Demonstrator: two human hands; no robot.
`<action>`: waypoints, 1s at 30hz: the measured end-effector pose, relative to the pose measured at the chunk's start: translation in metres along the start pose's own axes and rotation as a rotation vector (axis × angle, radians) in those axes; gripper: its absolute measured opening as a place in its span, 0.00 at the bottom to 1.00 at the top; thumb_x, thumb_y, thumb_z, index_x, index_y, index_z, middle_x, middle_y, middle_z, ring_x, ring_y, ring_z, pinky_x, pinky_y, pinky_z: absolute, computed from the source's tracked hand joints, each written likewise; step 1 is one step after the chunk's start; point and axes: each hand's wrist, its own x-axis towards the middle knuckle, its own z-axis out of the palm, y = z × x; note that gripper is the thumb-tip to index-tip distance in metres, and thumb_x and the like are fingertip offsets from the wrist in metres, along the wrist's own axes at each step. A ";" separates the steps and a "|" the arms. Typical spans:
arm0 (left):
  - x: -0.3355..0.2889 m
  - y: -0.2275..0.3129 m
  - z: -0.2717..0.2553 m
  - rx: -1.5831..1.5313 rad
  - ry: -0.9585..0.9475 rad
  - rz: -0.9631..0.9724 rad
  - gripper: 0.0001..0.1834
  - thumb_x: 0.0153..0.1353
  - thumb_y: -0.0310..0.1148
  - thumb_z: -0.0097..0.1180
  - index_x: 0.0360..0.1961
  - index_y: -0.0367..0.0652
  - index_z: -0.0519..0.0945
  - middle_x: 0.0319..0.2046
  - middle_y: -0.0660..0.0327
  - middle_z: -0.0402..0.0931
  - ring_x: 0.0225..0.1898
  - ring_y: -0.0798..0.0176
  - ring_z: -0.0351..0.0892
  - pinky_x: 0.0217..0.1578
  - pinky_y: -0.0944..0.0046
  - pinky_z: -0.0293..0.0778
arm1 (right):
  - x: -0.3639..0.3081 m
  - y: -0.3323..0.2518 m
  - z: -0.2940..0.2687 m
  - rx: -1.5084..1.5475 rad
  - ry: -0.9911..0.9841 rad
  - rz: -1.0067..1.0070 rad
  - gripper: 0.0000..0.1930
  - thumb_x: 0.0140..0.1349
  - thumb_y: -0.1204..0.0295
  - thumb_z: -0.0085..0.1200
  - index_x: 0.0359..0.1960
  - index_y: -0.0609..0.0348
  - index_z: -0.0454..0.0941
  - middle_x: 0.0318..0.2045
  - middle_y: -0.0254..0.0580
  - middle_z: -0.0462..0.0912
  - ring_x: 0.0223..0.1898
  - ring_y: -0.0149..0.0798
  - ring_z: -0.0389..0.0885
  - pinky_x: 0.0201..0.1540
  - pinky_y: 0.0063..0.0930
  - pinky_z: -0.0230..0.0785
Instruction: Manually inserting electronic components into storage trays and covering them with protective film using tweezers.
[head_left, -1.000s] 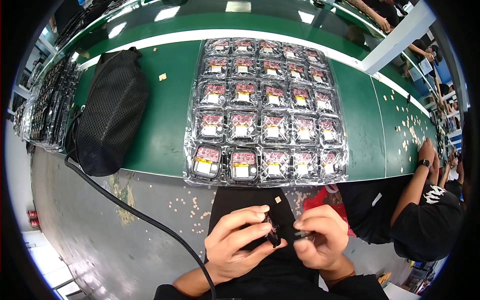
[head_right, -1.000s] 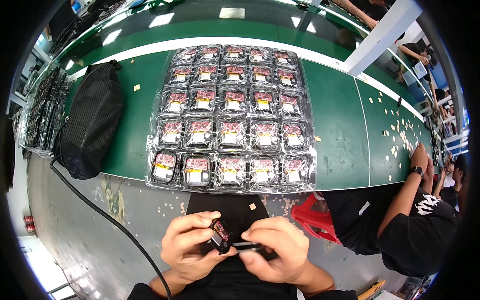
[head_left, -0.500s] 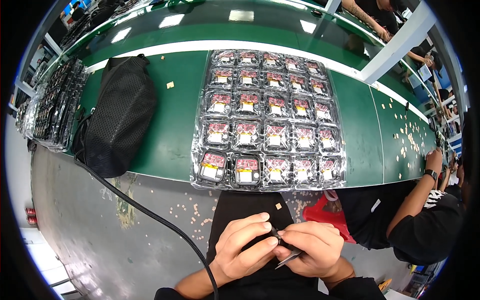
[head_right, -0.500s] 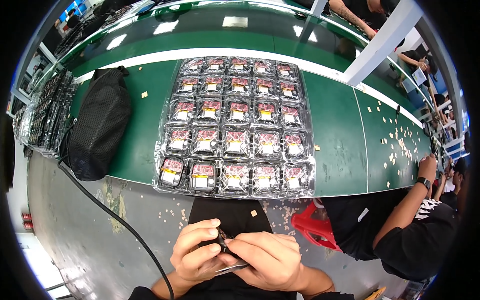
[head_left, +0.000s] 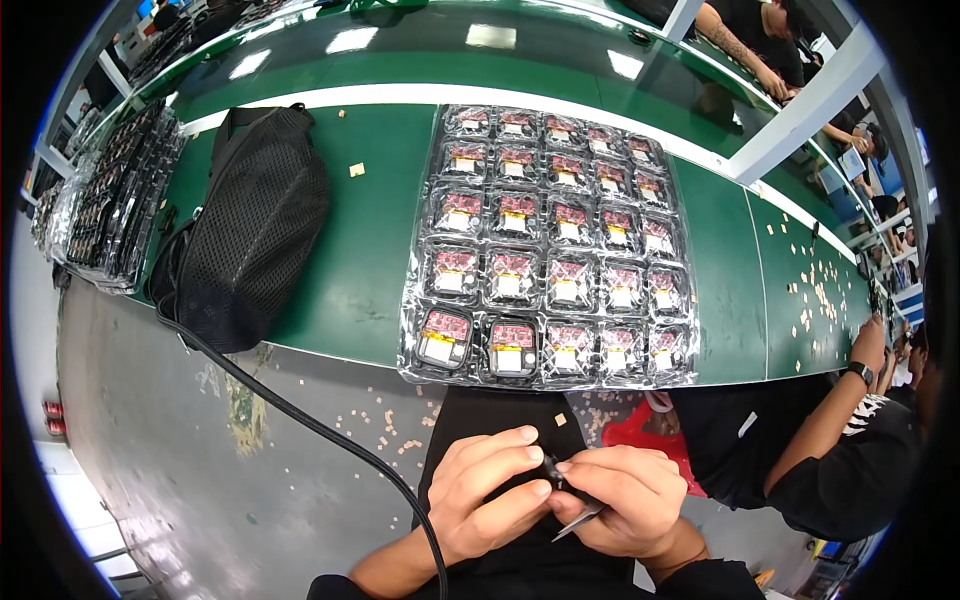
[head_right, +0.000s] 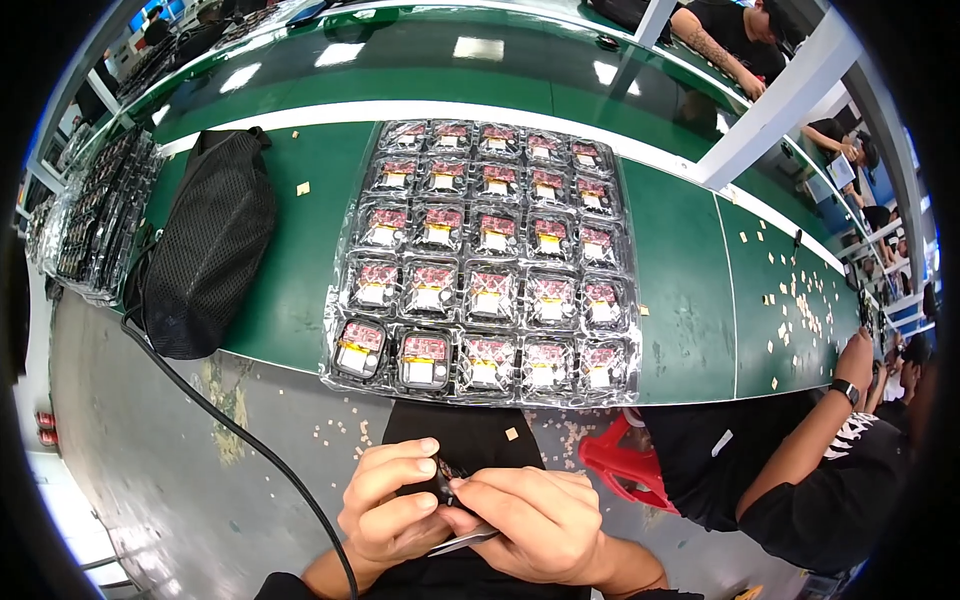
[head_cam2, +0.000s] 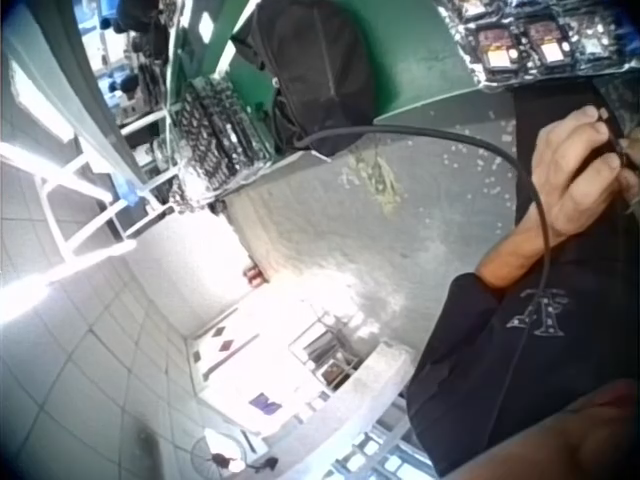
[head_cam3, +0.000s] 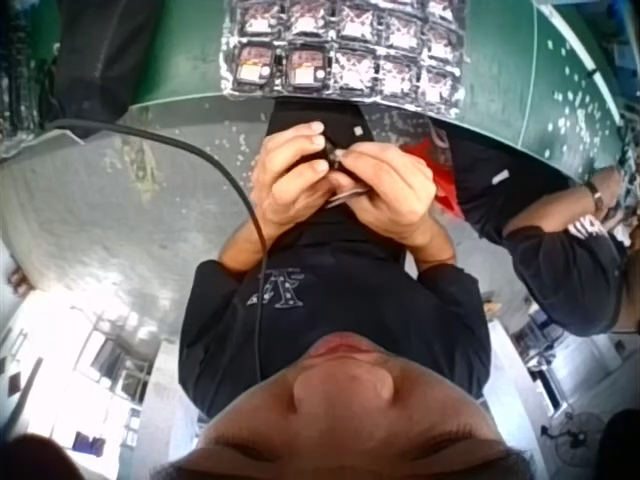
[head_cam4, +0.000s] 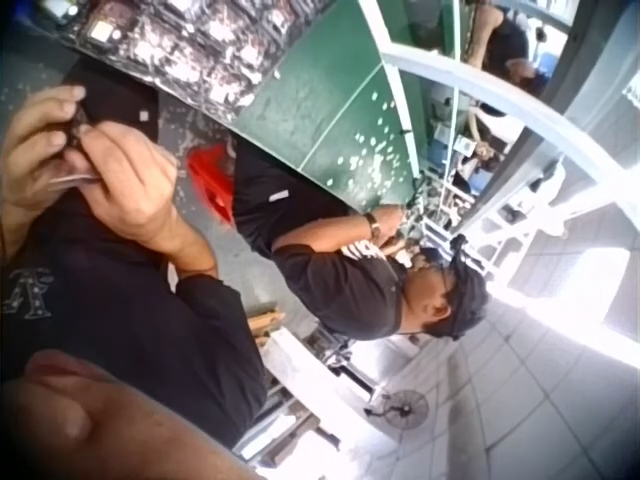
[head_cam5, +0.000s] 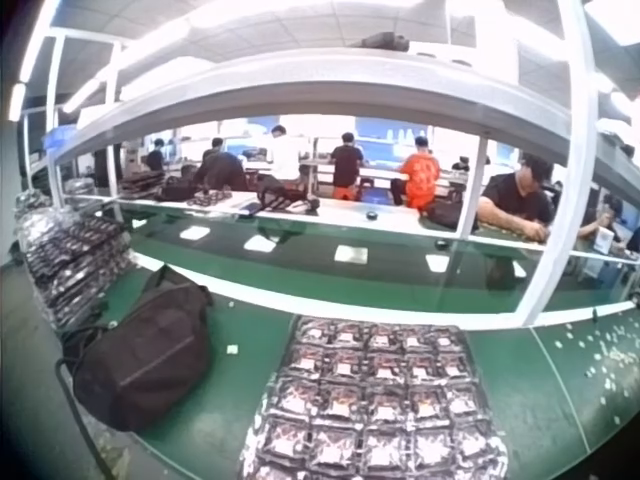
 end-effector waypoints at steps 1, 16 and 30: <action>0.000 0.000 -0.001 0.001 0.001 -0.003 0.28 0.51 0.27 0.76 0.52 0.46 0.77 0.49 0.53 0.77 0.48 0.47 0.85 0.40 0.55 0.83 | 0.001 0.000 0.001 0.011 0.004 0.002 0.12 0.50 0.71 0.75 0.35 0.61 0.87 0.29 0.39 0.85 0.21 0.35 0.83 0.21 0.25 0.74; 0.000 -0.004 -0.009 -0.006 -0.063 -0.025 0.38 0.51 0.35 0.79 0.56 0.47 0.66 0.46 0.50 0.77 0.44 0.44 0.85 0.40 0.54 0.85 | 0.000 -0.002 0.005 -0.006 0.003 0.008 0.13 0.50 0.70 0.76 0.34 0.60 0.86 0.28 0.38 0.86 0.21 0.33 0.83 0.21 0.24 0.73; -0.005 0.001 -0.001 0.163 -0.017 -0.038 0.38 0.56 0.49 0.74 0.62 0.53 0.65 0.56 0.52 0.65 0.55 0.44 0.77 0.52 0.50 0.79 | 0.028 0.031 0.001 -0.401 0.032 -0.030 0.14 0.48 0.80 0.68 0.39 0.61 0.86 0.35 0.41 0.83 0.27 0.38 0.84 0.25 0.29 0.75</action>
